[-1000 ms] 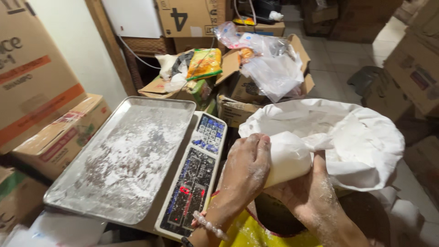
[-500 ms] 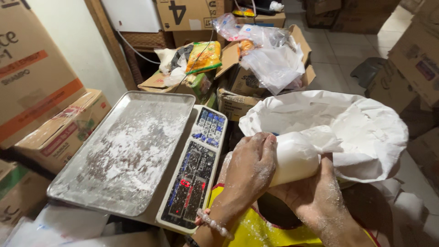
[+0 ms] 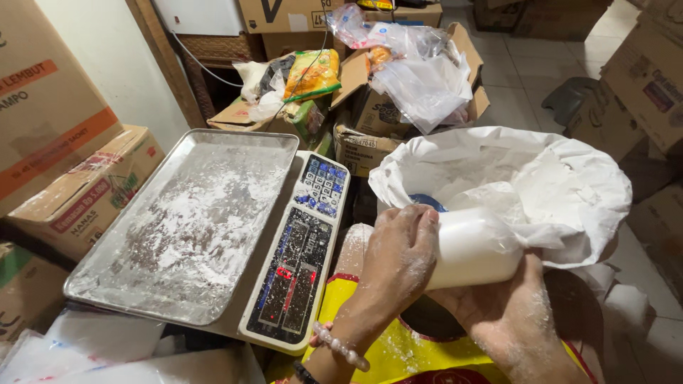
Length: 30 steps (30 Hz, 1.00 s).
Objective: The person scoops white powder from a large sack into small plastic bags using a blue scoop, places each bag on a digital scale, and ties the bag once the target weight is reached. The process is repeated for multiple bags.
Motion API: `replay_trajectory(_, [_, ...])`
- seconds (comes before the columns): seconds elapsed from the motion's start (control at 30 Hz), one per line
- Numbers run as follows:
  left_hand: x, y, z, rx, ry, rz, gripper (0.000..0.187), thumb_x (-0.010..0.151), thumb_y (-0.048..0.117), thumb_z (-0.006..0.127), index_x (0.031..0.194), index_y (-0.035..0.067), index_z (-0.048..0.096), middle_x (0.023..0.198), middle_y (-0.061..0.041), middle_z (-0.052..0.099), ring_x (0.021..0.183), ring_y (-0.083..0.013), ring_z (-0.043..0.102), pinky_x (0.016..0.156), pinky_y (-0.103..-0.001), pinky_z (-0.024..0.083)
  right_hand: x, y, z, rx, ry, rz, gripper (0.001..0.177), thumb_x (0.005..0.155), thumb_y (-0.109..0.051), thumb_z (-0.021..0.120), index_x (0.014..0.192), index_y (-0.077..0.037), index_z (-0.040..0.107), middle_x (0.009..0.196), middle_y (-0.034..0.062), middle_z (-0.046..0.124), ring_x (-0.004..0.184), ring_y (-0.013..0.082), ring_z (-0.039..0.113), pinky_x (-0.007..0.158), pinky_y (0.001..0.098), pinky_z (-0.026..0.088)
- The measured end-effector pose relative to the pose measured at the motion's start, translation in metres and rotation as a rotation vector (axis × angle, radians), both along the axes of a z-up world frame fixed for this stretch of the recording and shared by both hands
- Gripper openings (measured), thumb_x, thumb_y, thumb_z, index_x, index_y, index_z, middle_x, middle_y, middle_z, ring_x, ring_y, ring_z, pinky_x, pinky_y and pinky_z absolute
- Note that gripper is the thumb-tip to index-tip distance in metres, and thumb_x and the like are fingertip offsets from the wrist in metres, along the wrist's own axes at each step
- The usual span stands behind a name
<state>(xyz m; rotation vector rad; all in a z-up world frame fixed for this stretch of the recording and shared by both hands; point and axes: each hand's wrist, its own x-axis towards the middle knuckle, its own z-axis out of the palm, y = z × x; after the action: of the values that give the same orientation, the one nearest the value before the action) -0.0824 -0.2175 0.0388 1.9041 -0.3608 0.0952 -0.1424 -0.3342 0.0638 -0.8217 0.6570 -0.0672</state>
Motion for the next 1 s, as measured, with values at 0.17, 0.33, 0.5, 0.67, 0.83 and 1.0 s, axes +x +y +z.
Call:
replay_trajectory(0.17, [-0.010,-0.018,-0.007,-0.041,0.023,-0.085,0.038,0.100,0.032,0.051,0.117,0.003,0.070,0.115,-0.024,0.065,0.112,-0.0384,0.061,0.100,-0.047,0.046,-0.019,-0.017,-0.012,-0.024,-0.120,-0.034,0.065,0.098,-0.059,0.027,0.139,-0.015,0.052,0.139,0.0121,0.058,0.126,0.0315,0.059,0.102,0.0622,0.047])
replay_trajectory(0.33, [-0.021,-0.053,-0.017,-0.012,0.080,-0.241,0.039,0.099,0.033,0.051,0.118,0.003,0.069,0.116,-0.024,0.067,0.115,-0.0401,0.060,0.103,-0.048,0.045,-0.047,-0.060,-0.026,-0.019,-0.034,-0.196,0.078,0.096,-0.069,0.026,0.146,-0.011,0.045,0.143,0.0173,0.055,0.129,0.0340,0.057,0.106,0.0591,0.045])
replay_trajectory(0.5, [-0.026,-0.100,-0.029,-0.009,0.094,-0.405,0.044,0.099,0.037,0.050,0.122,0.004,0.068,0.118,-0.027,0.068,0.118,-0.0430,0.059,0.105,-0.049,0.044,-0.070,-0.115,-0.047,-0.005,0.072,-0.366,0.092,0.094,-0.078,0.025,0.152,-0.007,0.037,0.147,0.0224,0.051,0.132,0.0365,0.055,0.109,0.0561,0.043])
replay_trajectory(0.67, [-0.023,-0.152,-0.042,0.092,0.140,-0.559,0.055,0.099,0.044,0.049,0.133,0.003,0.063,0.115,-0.032,0.066,0.117,-0.0457,0.057,0.106,-0.050,0.043,-0.077,-0.162,-0.079,0.046,0.166,-0.460,0.107,0.092,-0.088,0.024,0.158,-0.003,0.030,0.152,0.0275,0.048,0.134,0.0390,0.053,0.113,0.0531,0.041])
replay_trajectory(0.83, [-0.008,-0.198,-0.057,0.061,0.279,-0.659,0.063,0.097,0.048,0.047,0.136,0.001,0.059,0.115,-0.034,0.069,0.115,-0.0479,0.064,0.105,-0.048,0.046,-0.074,-0.197,-0.097,0.081,0.125,-0.440,0.117,0.088,-0.095,0.018,0.161,-0.004,0.027,0.155,0.0289,0.046,0.137,0.0397,0.053,0.114,0.0468,0.044])
replay_trajectory(1.0, [-0.003,-0.231,-0.078,0.126,0.281,-0.669,0.070,0.100,0.054,0.050,0.135,-0.006,0.057,0.118,-0.035,0.067,0.118,-0.0494,0.061,0.107,-0.049,0.046,-0.064,-0.215,-0.097,-0.121,0.197,-0.398,0.113,0.080,-0.092,0.007,0.161,-0.019,0.036,0.157,0.0196,0.038,0.138,0.0309,0.049,0.112,0.0447,0.050])
